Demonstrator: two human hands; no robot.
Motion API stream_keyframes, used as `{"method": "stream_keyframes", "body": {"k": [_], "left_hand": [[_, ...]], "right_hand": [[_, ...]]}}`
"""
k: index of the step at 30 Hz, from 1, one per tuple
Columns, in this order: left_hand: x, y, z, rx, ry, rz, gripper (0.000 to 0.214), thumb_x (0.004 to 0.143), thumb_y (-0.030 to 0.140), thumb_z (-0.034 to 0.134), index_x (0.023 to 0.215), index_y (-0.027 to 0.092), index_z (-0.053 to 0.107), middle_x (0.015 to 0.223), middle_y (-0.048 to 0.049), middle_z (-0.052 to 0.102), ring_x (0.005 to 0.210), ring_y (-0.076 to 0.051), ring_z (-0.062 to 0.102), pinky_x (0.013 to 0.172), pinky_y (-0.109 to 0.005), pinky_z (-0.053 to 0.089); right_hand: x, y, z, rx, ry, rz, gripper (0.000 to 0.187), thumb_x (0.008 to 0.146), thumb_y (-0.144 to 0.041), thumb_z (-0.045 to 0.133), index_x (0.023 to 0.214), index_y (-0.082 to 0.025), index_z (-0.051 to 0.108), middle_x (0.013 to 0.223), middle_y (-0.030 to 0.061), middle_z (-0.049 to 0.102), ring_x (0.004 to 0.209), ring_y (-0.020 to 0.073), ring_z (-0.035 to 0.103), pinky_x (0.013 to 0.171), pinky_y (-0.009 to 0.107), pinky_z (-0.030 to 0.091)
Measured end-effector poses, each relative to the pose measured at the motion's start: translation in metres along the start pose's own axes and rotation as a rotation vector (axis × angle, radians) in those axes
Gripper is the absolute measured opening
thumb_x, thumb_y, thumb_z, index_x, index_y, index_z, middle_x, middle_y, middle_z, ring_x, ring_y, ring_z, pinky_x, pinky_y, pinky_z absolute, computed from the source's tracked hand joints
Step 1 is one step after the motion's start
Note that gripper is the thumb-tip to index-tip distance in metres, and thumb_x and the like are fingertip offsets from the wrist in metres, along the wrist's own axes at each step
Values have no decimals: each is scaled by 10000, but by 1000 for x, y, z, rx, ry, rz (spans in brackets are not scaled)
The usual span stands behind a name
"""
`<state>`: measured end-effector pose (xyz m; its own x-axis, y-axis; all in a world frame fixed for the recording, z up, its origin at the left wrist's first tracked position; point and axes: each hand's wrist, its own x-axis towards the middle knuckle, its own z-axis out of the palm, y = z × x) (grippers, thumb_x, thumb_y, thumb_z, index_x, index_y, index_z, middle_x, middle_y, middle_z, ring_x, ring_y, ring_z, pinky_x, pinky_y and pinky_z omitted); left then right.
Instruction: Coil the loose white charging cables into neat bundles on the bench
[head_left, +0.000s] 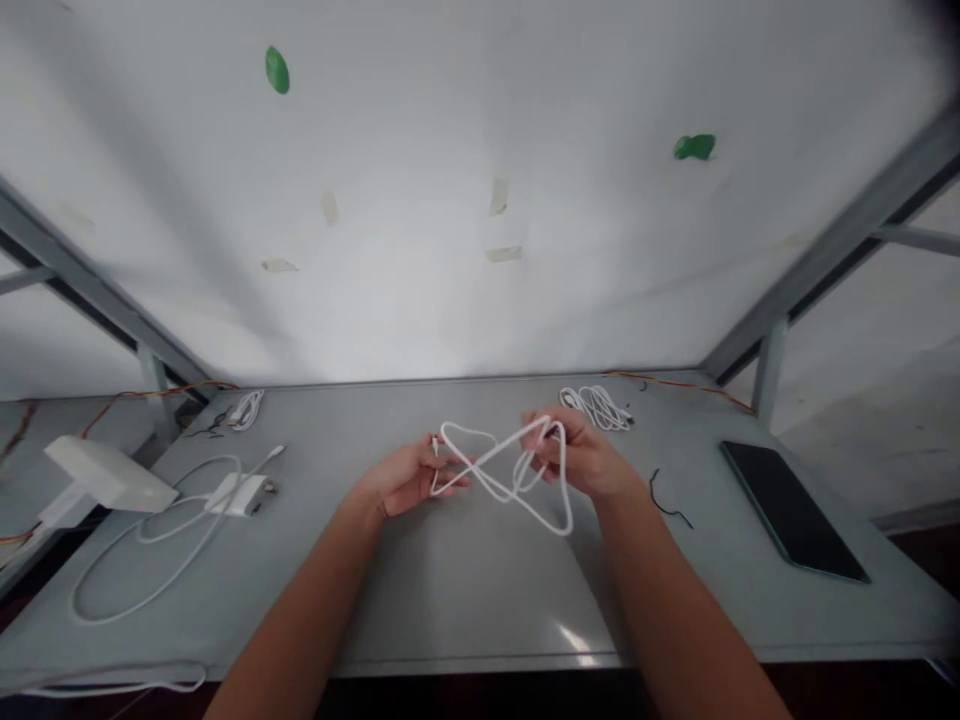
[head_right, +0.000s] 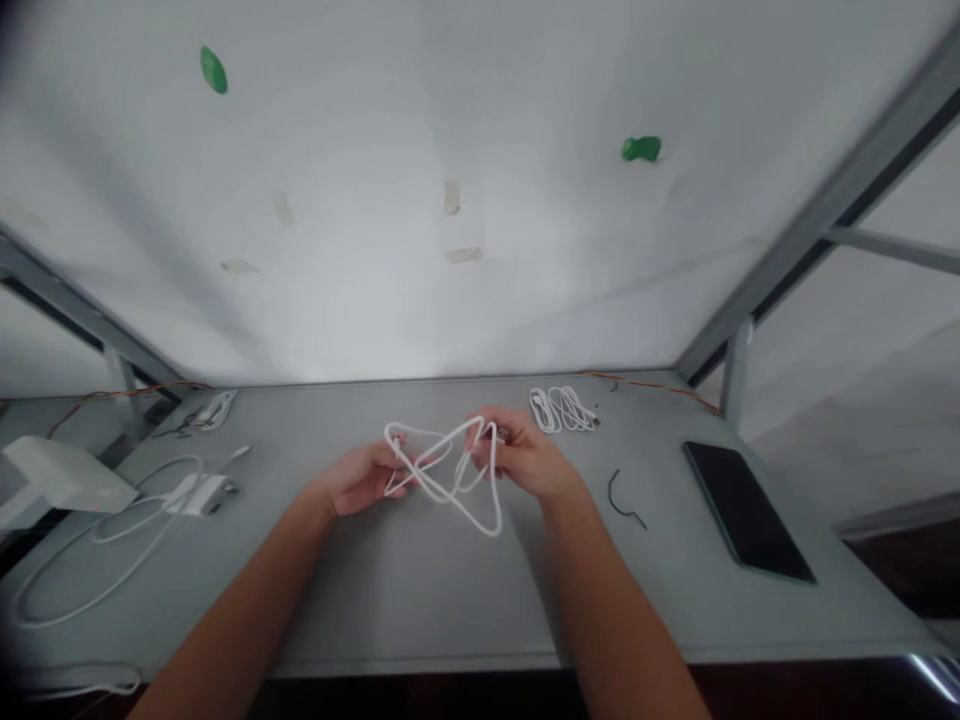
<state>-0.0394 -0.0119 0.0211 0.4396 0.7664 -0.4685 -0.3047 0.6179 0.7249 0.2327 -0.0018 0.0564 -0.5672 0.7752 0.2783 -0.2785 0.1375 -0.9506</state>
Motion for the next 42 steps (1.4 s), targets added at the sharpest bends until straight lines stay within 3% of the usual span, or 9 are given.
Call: {"method": "stream_keyframes", "body": {"k": [5,9,14,19,25,29,36,39,42], "left_hand": [[3,-15,13,22,-105,-149,418,738,164,799,1020,225,497,917,-42,731,638,-177,708,544,-232,450],[3,-22,32,66,-98,-192,338,792,375,766,1016,196,587,796,-25,682,563,-145,618,540,-253,430],[6,-26,39,63,-75,-59,551,835,716,650,911,170,650,760,-11,622,587,-117,542,571,-256,434],[10,-34,33,176,79,95,473,781,597,814,833,147,676,800,-33,666,642,-105,570,600,-229,436],[-1,-25,38,121,-84,89,441,840,561,787,1006,161,698,884,-85,743,622,-109,602,561,-222,433],[-6,-22,38,126,-158,67,508,756,428,899,1152,167,717,800,-23,692,593,-83,585,557,-203,419],[2,-30,36,166,-128,98,290,805,386,831,931,139,745,757,-44,659,651,-118,598,609,-228,414],[8,-31,34,210,64,256,210,860,359,752,930,164,713,697,-23,642,588,-111,537,573,-230,366],[15,-31,28,228,213,408,153,848,313,738,905,186,675,723,-4,631,591,-117,521,579,-241,375]], "right_hand": [[-1,-18,3,-150,-379,252,263,886,-422,736,818,-177,669,695,-37,556,530,81,470,507,222,370],[7,-13,10,-317,-502,352,233,906,-401,673,840,-180,641,675,-46,542,559,99,481,540,228,388],[11,-3,6,-430,-370,349,255,913,-430,651,834,-189,626,656,-51,517,555,105,474,530,232,385],[6,-8,-3,-417,-36,230,330,900,-527,670,832,-212,598,653,-52,507,527,99,450,497,236,371],[8,9,-7,-250,404,43,340,843,-561,736,916,-244,635,690,-40,505,503,107,420,448,256,349],[9,17,-4,-119,323,66,353,830,-579,757,906,-252,649,670,-46,494,507,108,392,467,253,336],[4,-10,-4,-236,-200,80,292,904,-497,742,880,-209,788,768,6,571,664,128,494,631,276,403],[4,-15,-3,-266,-177,144,290,923,-458,728,1083,-221,779,795,-3,577,702,136,519,677,283,431],[6,-10,-1,-273,42,126,372,896,-434,755,1209,-236,722,795,-11,585,716,150,546,698,296,456]]}}
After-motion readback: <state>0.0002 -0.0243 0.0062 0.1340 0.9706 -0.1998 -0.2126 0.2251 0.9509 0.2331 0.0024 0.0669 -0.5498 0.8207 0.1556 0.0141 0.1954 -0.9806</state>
